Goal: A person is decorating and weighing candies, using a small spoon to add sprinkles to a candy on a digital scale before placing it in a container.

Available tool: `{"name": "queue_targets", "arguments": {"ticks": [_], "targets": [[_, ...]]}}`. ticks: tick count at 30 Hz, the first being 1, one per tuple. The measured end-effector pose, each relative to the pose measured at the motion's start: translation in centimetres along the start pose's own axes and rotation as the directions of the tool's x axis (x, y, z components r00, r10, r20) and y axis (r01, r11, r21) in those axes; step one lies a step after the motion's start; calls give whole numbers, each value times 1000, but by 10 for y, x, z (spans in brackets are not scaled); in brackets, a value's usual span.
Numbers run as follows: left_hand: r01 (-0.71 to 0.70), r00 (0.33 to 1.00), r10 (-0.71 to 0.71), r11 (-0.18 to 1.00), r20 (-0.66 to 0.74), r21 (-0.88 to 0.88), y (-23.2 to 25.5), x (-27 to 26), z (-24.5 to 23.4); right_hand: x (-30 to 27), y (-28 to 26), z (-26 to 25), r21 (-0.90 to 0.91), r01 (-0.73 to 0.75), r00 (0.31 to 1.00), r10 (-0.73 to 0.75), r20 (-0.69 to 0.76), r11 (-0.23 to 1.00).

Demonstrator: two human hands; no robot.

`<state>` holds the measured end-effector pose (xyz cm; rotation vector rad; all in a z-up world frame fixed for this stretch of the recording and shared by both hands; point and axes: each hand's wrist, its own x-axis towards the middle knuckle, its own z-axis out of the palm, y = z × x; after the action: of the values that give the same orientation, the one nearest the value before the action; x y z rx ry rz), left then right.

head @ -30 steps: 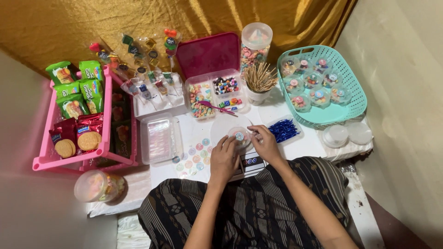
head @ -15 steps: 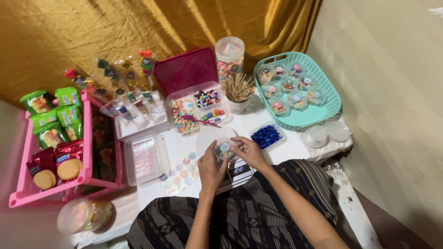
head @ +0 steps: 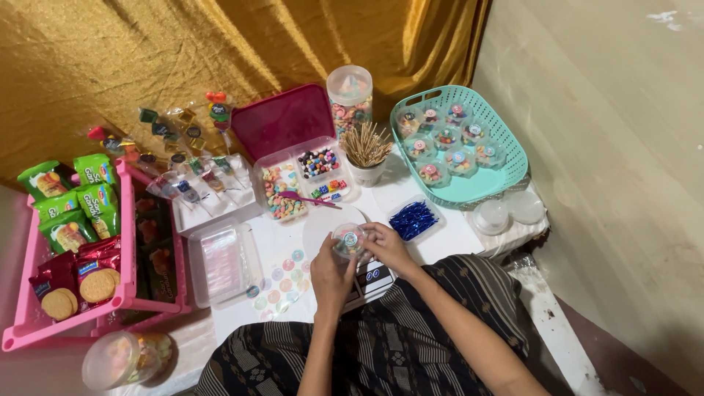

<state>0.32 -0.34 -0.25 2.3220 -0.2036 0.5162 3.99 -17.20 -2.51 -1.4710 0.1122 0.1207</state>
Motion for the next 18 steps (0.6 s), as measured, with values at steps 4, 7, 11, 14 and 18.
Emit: {"name": "queue_targets", "arguments": {"ticks": [4,7,11,14,18], "targets": [[-66,998,65,997,-14,-51,10,1,-7,9,-4,-12,3,21,996,-21,-91,1000],[-39,995,39,999,90,2,5,1,-4,13,-19,-28,23,92,978,-86,-190,996],[0,964,-19,997,266,72,15,5,-20,11,-61,-60,-40,168,925,-172,-338,985],[20,943,-48,996,330,87,17,9,-27,15,-89,-103,-178,193,876,-251,-413,965],[10,928,-55,992,368,125,13,8,-26,11,-121,-157,-476,213,763,-450,-464,853]]}}
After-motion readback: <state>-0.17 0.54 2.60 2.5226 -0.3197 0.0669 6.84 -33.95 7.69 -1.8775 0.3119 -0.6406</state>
